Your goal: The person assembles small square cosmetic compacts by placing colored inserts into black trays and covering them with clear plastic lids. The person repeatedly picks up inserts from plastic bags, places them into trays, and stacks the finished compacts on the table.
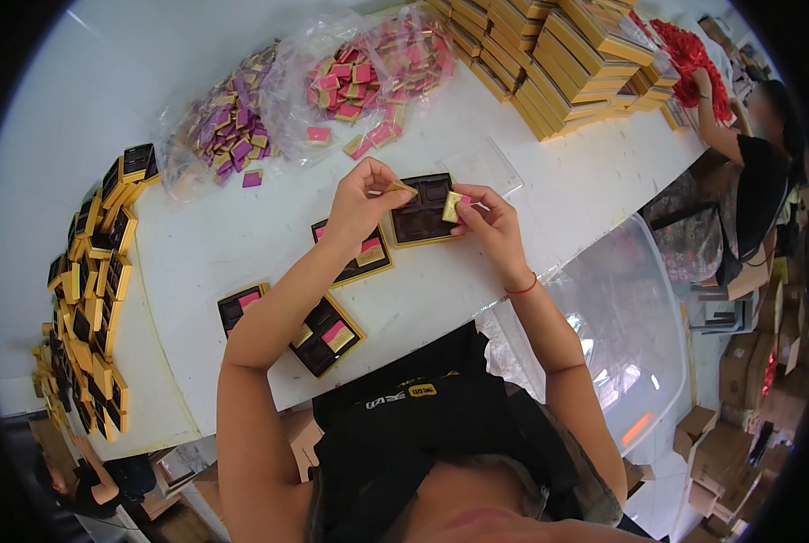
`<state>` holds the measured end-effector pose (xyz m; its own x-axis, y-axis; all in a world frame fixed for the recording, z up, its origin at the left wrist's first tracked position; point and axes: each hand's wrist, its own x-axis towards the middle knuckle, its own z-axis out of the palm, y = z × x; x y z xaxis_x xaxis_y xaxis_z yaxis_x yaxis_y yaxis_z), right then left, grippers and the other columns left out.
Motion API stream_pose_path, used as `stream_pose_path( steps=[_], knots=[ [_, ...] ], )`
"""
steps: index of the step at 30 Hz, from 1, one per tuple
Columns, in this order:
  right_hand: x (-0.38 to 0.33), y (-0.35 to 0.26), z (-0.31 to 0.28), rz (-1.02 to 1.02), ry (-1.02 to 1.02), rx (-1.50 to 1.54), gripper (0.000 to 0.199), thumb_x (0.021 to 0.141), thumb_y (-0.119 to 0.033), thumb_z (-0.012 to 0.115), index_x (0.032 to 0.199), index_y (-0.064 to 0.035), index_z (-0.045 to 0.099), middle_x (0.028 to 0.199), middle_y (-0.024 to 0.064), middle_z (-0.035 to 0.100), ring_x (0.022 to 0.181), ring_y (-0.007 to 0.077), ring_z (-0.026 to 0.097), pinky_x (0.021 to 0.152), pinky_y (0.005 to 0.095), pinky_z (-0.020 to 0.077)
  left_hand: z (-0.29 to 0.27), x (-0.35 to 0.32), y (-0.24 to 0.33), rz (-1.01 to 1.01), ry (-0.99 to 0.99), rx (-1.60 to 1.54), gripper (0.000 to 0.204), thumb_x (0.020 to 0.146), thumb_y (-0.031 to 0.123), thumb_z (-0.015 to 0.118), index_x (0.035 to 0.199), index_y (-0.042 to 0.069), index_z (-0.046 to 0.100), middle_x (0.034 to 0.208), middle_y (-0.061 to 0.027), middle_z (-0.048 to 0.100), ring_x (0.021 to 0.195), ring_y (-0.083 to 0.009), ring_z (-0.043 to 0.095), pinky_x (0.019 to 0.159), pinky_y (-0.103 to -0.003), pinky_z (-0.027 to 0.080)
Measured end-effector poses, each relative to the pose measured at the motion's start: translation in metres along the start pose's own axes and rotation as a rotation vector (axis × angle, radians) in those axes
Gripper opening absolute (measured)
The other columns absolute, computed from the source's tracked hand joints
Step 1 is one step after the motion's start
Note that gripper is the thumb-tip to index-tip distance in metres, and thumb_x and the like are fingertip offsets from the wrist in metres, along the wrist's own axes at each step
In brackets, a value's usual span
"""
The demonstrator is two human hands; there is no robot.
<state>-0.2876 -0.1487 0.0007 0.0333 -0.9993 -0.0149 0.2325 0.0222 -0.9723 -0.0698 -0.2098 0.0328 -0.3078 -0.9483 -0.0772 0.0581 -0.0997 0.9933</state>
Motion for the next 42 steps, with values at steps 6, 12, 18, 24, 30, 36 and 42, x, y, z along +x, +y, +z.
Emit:
stream_pose_path(
  steps=[6,12,18,24,30,36,42],
  knots=[
    [0.004,0.003,-0.014,-0.083,-0.044,-0.007,0.029,0.093,0.001,0.058,0.122,-0.0007,0.057,0.102,0.0035,0.063,0.093,0.0095,0.059,0.084,0.0254,0.0519,-0.006,-0.005,0.002,-0.076,-0.008,0.004,0.019,0.088,0.005,0.067,0.105,0.004,0.059,0.091,-0.0016,0.064,0.085,-0.0098,0.059,0.077,-0.024,0.047],
    [0.011,-0.011,-0.013,-0.108,-0.073,-0.114,0.024,0.091,0.002,0.061,0.115,-0.0016,0.063,0.099,0.0032,0.065,0.092,0.0107,0.061,0.082,0.0254,0.0499,-0.016,0.009,0.006,-0.076,-0.173,0.178,0.019,0.09,-0.001,0.059,0.108,0.001,0.06,0.093,-0.005,0.065,0.087,-0.0132,0.06,0.079,-0.028,0.047],
    [0.016,-0.017,0.0,-0.301,-0.167,-0.532,0.02,0.088,0.004,0.063,0.105,-0.002,0.07,0.096,0.0055,0.067,0.085,0.0143,0.063,0.076,0.0263,0.0506,-0.006,0.051,0.002,0.25,-0.551,0.702,0.026,0.086,-0.003,0.058,0.111,0.004,0.059,0.092,-0.0121,0.067,0.082,-0.0279,0.065,0.078,-0.035,0.052],
    [0.017,-0.021,-0.012,-0.333,-0.274,-0.723,0.023,0.084,0.008,0.066,0.104,-0.0024,0.071,0.096,0.0087,0.066,0.082,0.0184,0.065,0.072,0.0282,0.0516,-0.002,0.035,0.005,0.343,-0.518,0.848,0.047,0.082,0.003,0.068,0.127,0.006,0.052,0.129,-0.0165,0.053,0.12,-0.0321,0.051,0.101,-0.039,0.041],
    [0.005,-0.013,-0.006,-0.579,-0.201,-1.014,0.028,0.08,0.0,0.07,0.108,-0.0059,0.071,0.107,0.011,0.064,0.099,0.0272,0.062,0.082,0.035,0.0509,-0.002,-0.007,-0.019,0.431,-0.398,1.12,0.09,0.083,0.04,0.072,0.15,0.0,0.026,0.15,-0.0258,0.033,0.143,-0.0393,0.027,0.119,-0.046,0.021],
    [-0.03,-0.006,-0.001,-0.645,-0.253,-1.34,0.062,0.078,-0.011,0.072,0.136,-0.0076,0.052,0.14,0.0127,0.049,0.128,0.0348,0.047,0.102,0.0444,0.0401,0.004,-0.023,-0.032,0.585,-0.387,1.349,0.09,0.087,0.046,0.065,0.147,-0.008,0.026,0.156,-0.0252,0.024,0.146,-0.0383,0.021,0.121,-0.047,0.017],
    [-0.026,-0.006,0.0,-0.622,-0.316,-1.245,0.053,0.076,-0.002,0.071,0.127,-0.0058,0.06,0.139,0.0111,0.053,0.128,0.0377,0.046,0.101,0.0439,0.0456,-0.01,-0.026,-0.02,0.524,-0.263,1.102,0.068,0.09,0.038,0.064,0.14,-0.001,0.042,0.144,-0.0212,0.043,0.136,-0.0344,0.04,0.114,-0.044,0.03]
  ],
)
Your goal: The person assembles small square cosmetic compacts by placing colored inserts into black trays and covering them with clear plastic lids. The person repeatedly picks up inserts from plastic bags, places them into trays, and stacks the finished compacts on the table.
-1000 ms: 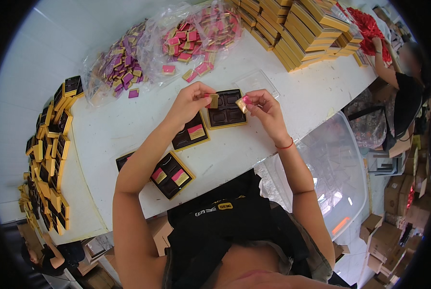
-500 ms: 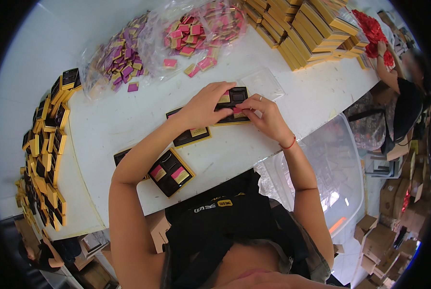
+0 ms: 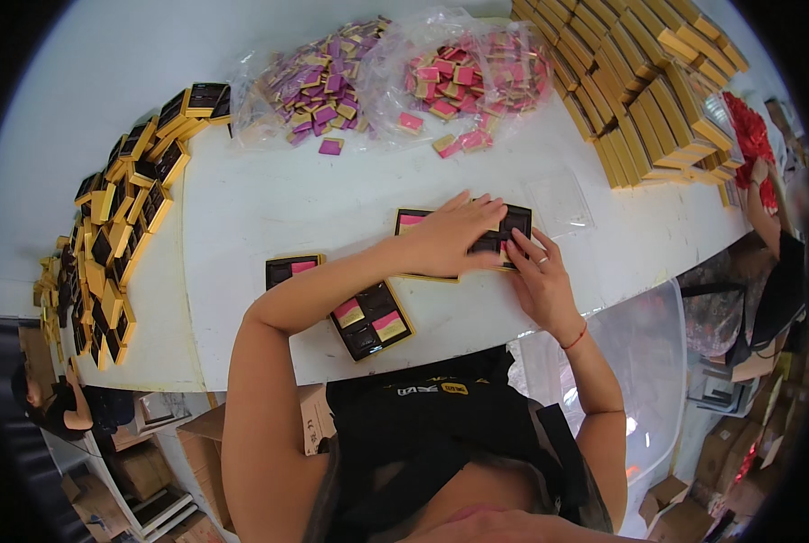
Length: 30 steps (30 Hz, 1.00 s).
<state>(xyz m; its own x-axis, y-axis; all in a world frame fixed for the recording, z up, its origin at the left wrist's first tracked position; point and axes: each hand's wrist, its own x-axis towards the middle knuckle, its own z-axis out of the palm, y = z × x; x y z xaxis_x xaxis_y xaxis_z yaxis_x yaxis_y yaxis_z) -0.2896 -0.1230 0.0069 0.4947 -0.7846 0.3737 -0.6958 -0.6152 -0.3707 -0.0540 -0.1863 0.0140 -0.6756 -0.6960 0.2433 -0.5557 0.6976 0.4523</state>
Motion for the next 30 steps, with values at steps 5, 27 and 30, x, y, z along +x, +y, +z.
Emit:
stream_pose_path(
  steps=[5,27,30],
  knots=[
    [0.013,-0.004,-0.003,-0.062,-0.042,0.06,0.051,0.074,-0.002,0.073,0.124,-0.0064,0.062,0.137,0.012,0.054,0.128,0.038,0.046,0.104,0.0446,0.0439,-0.065,-0.043,-0.124,-0.437,0.364,-0.023,0.044,0.084,0.02,0.068,0.125,0.009,0.057,0.116,-0.0125,0.063,0.11,-0.0324,0.058,0.095,-0.042,0.046],
    [0.367,-0.027,0.199,0.283,-0.149,-0.001,0.035,0.078,-0.03,0.069,0.099,-0.002,0.069,0.105,0.0221,0.066,0.096,0.0389,0.066,0.082,0.0464,0.0544,-0.149,-0.216,-0.074,-0.602,0.446,-0.32,0.012,0.083,0.013,0.074,0.088,0.008,0.065,0.082,-0.0049,0.066,0.075,-0.0162,0.06,0.071,-0.028,0.048],
    [0.348,-0.043,0.198,0.139,-0.099,-0.114,0.036,0.076,-0.028,0.071,0.101,-0.0018,0.068,0.111,0.0214,0.062,0.102,0.0385,0.063,0.085,0.0457,0.0533,-0.136,-0.265,-0.012,-0.555,0.395,-0.612,0.009,0.084,0.006,0.072,0.091,0.007,0.066,0.087,-0.0038,0.066,0.076,-0.0137,0.059,0.074,-0.028,0.048]
  ],
)
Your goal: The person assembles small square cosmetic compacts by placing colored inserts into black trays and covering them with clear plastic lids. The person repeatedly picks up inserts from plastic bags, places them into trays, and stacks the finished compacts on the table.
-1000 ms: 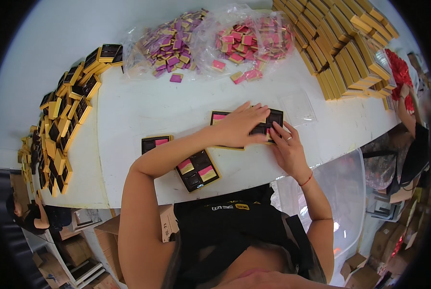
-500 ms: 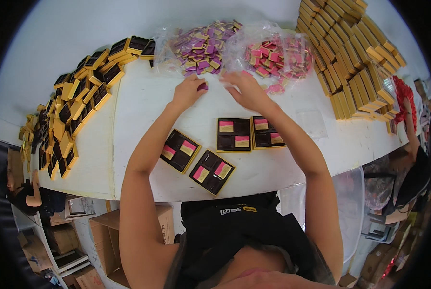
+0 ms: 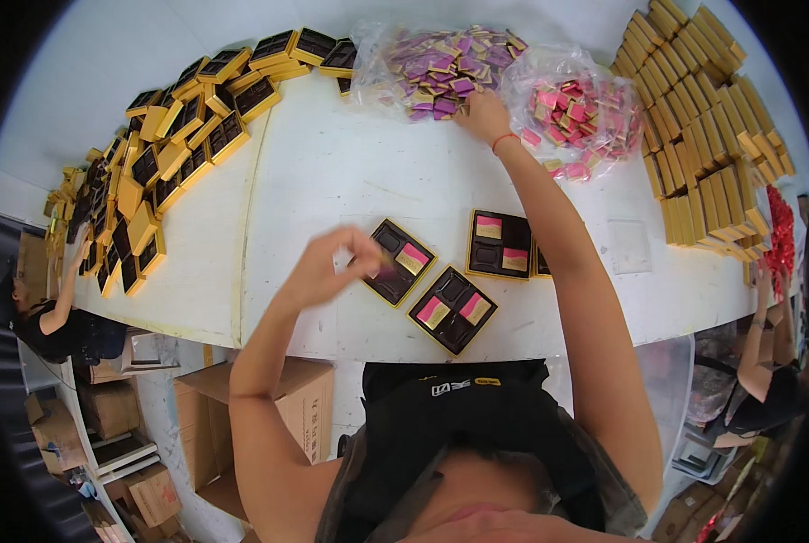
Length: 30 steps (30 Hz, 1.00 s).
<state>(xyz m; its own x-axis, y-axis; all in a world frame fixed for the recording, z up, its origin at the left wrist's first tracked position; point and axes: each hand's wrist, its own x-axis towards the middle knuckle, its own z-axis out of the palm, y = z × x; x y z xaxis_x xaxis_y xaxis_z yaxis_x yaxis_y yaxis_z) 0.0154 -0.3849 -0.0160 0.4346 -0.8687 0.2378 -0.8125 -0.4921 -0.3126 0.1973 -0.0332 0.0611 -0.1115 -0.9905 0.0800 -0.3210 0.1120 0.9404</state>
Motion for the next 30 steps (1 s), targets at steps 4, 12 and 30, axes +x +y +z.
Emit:
stream_pose_path(
  steps=[4,12,30],
  knots=[
    [-0.002,0.018,0.004,-0.102,0.02,0.066,0.038,0.071,-0.027,0.075,0.102,-0.0056,0.068,0.099,0.0199,0.065,0.096,0.0367,0.062,0.083,0.0452,0.0515,0.029,-0.04,-0.011,-0.025,-0.023,0.164,0.012,0.084,0.004,0.072,0.093,0.001,0.065,0.101,-0.0053,0.068,0.083,-0.011,0.062,0.07,-0.027,0.05],
    [0.007,0.026,-0.004,-0.201,-0.073,-0.08,0.027,0.073,-0.021,0.07,0.091,-0.0025,0.068,0.095,0.0219,0.068,0.09,0.0405,0.064,0.082,0.0464,0.053,0.099,-0.035,-0.032,0.06,0.596,-0.22,0.011,0.086,-0.004,0.067,0.094,0.001,0.062,0.111,-0.0122,0.066,0.086,-0.0121,0.064,0.071,-0.025,0.053],
    [-0.155,-0.088,-0.105,-0.191,-0.931,1.297,0.033,0.09,0.0,0.062,0.122,-0.0041,0.054,0.1,0.0044,0.065,0.088,0.0105,0.062,0.08,0.0265,0.0518,0.061,-0.038,-0.02,0.346,0.637,0.146,0.024,0.075,-0.009,0.07,0.079,0.004,0.049,0.109,-0.0177,0.068,0.101,-0.0307,0.068,0.076,-0.034,0.057]
  ],
)
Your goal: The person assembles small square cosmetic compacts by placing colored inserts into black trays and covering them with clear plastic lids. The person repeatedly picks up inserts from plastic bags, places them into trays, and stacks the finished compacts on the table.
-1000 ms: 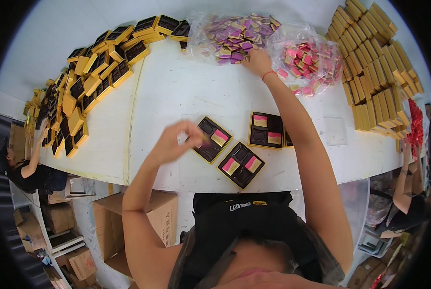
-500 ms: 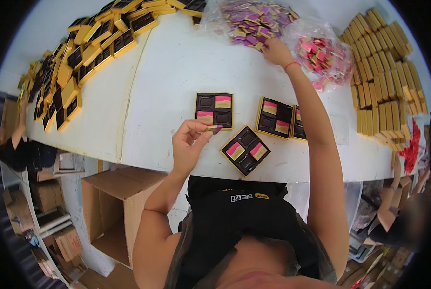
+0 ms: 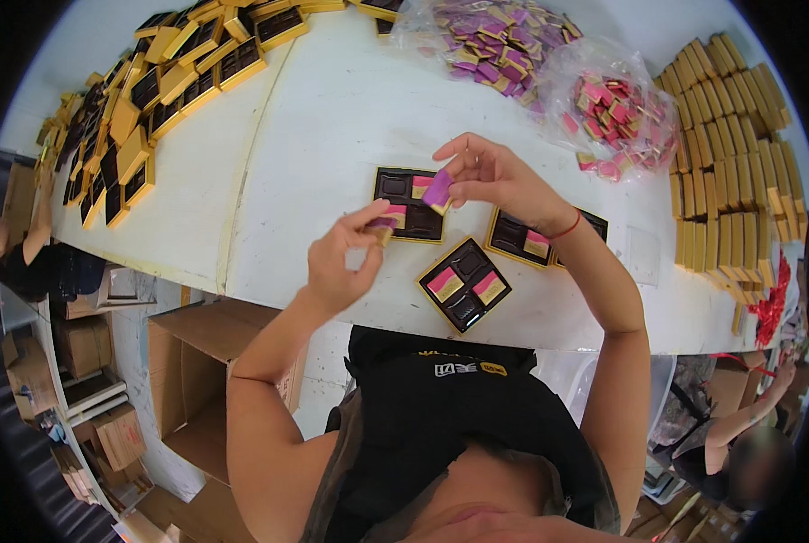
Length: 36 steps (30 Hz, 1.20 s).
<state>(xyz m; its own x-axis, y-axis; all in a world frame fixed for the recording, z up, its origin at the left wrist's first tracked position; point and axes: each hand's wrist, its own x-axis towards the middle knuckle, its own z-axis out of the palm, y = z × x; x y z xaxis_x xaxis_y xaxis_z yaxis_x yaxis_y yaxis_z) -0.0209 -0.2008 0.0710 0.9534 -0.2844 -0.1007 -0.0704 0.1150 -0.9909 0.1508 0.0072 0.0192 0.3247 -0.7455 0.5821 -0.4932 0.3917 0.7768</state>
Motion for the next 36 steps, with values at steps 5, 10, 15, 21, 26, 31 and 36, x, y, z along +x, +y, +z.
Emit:
stream_pose_path(
  steps=[5,10,15,21,26,31,36],
  knots=[
    [-0.014,0.006,0.011,-0.02,0.081,0.066,0.027,0.091,-0.003,0.063,0.117,-0.0039,0.055,0.096,0.0032,0.064,0.091,0.0104,0.062,0.079,0.027,0.0542,-0.012,0.04,-0.017,0.015,-0.22,0.277,0.025,0.072,-0.011,0.065,0.082,0.003,0.047,0.105,-0.0154,0.065,0.093,-0.0249,0.066,0.077,-0.031,0.053],
    [-0.024,0.011,0.017,-0.098,0.151,-0.108,0.014,0.09,-0.001,0.062,0.103,-0.0038,0.062,0.097,0.0014,0.064,0.091,0.0101,0.061,0.079,0.0265,0.0501,0.0,0.058,-0.03,-0.063,-0.332,0.243,0.027,0.072,-0.007,0.071,0.081,0.003,0.048,0.109,-0.0143,0.063,0.098,-0.0262,0.063,0.079,-0.033,0.051],
    [-0.038,0.014,0.025,-0.237,0.138,-0.289,0.012,0.088,0.003,0.061,0.097,-0.0048,0.063,0.099,0.0009,0.064,0.091,0.01,0.06,0.078,0.0264,0.0489,0.004,0.061,-0.043,-0.158,-0.396,0.224,0.026,0.074,-0.003,0.074,0.085,0.004,0.052,0.113,-0.0132,0.062,0.105,-0.0279,0.061,0.087,-0.035,0.05],
    [-0.053,0.02,0.028,0.031,0.152,-0.047,0.012,0.091,0.004,0.059,0.1,-0.004,0.06,0.105,0.0053,0.059,0.095,0.0122,0.061,0.08,0.0256,0.0532,-0.004,0.053,-0.039,-0.083,-0.366,0.287,0.033,0.081,0.002,0.071,0.112,0.005,0.061,0.126,-0.0139,0.061,0.118,-0.0306,0.057,0.101,-0.038,0.043],
    [-0.05,0.034,0.03,-0.234,0.142,-0.124,0.019,0.089,0.005,0.06,0.105,-0.0041,0.061,0.107,0.0061,0.056,0.1,0.0122,0.061,0.084,0.0266,0.0533,-0.009,0.051,-0.049,-0.07,-0.423,0.339,0.044,0.088,0.01,0.067,0.13,0.005,0.056,0.132,-0.0143,0.057,0.123,-0.0304,0.053,0.105,-0.039,0.04],
    [-0.043,0.026,0.047,-0.249,0.277,-0.2,0.033,0.085,0.004,0.063,0.117,-0.0063,0.059,0.1,0.0046,0.057,0.097,0.0123,0.056,0.082,0.0285,0.0563,-0.005,0.042,-0.045,0.032,-0.53,0.607,0.051,0.091,0.016,0.064,0.139,0.007,0.05,0.144,-0.0106,0.05,0.133,-0.0291,0.045,0.111,-0.042,0.036],
    [-0.037,0.029,0.049,-0.164,0.282,-0.135,0.042,0.085,0.005,0.061,0.124,-0.0076,0.055,0.099,0.0066,0.059,0.088,0.0156,0.06,0.078,0.0294,0.0569,-0.005,0.037,-0.046,0.13,-0.552,0.771,0.052,0.093,0.021,0.061,0.141,0.007,0.048,0.15,-0.0066,0.044,0.137,-0.0277,0.042,0.113,-0.044,0.033]
  ],
)
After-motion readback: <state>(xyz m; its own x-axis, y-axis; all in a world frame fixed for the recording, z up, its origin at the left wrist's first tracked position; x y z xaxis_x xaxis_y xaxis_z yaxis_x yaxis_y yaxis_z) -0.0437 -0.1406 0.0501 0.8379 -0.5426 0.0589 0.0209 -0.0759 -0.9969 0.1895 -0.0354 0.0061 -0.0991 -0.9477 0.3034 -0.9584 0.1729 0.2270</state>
